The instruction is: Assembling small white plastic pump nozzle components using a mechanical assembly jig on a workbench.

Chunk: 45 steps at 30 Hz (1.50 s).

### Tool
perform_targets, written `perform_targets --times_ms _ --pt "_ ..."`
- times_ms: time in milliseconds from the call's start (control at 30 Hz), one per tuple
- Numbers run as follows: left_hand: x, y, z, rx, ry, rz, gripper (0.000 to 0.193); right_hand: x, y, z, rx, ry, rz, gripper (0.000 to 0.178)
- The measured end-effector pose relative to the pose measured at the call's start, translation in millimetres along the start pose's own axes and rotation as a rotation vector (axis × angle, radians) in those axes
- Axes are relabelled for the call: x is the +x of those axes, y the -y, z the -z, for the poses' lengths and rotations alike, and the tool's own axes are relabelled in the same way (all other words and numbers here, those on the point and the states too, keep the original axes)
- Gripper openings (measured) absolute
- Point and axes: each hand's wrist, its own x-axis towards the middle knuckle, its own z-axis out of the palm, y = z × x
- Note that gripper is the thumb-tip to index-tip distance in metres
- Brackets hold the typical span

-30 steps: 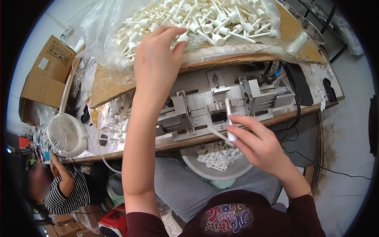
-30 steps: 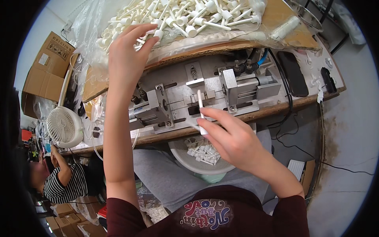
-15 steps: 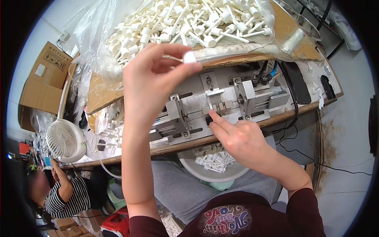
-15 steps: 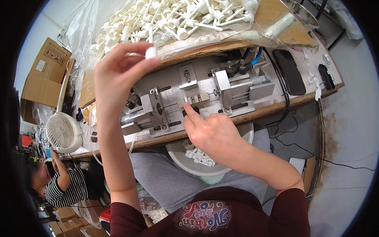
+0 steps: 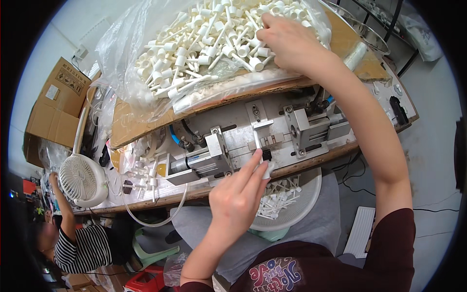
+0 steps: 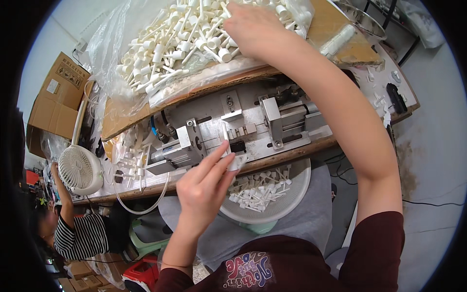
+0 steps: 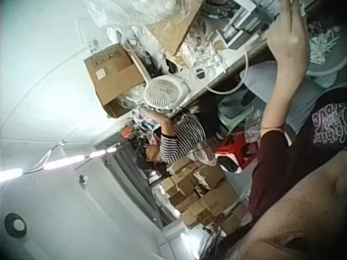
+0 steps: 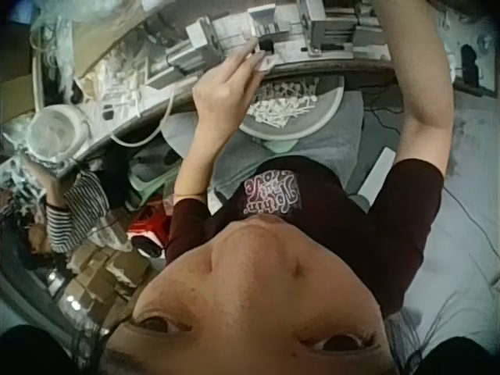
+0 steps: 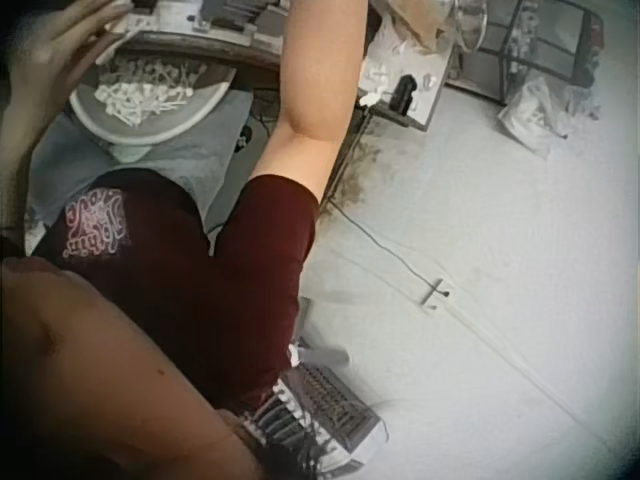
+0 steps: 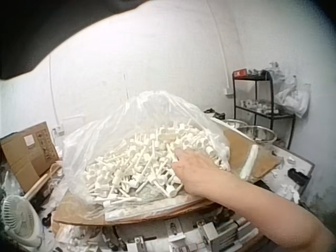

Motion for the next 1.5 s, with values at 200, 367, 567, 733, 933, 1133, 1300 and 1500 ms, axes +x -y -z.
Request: perform_targets --times_ms 200,367,567,733,933,1133,1300,1500 --pt "-8 4 -23 0.149 0.056 -0.005 0.030 23 7 -3 -0.064 0.237 0.112 0.016" --pt "-2 11 -25 0.116 0.064 -0.006 0.031 11 -5 0 0.050 0.186 0.230 0.008" --pt "-2 12 -24 0.076 0.082 0.026 0.032 -2 -26 -3 0.456 -0.192 0.164 0.015" --pt "2 14 -17 -0.067 0.099 0.078 0.032 -12 -44 5 1.113 -0.009 -0.354 0.024" --pt "39 17 1 -0.224 -0.224 0.061 0.039 -12 -39 6 1.512 0.184 -0.541 0.025" --pt "71 33 11 -0.497 -0.360 0.132 0.046 -30 -3 27 1.836 0.492 -0.344 0.022" --pt "35 21 27 -0.543 -0.076 0.135 0.037 -85 34 29 1.867 0.456 -0.467 0.019" --pt "-13 10 -11 -0.197 -0.049 0.082 0.033 -135 48 37 1.894 0.404 -0.675 0.020"
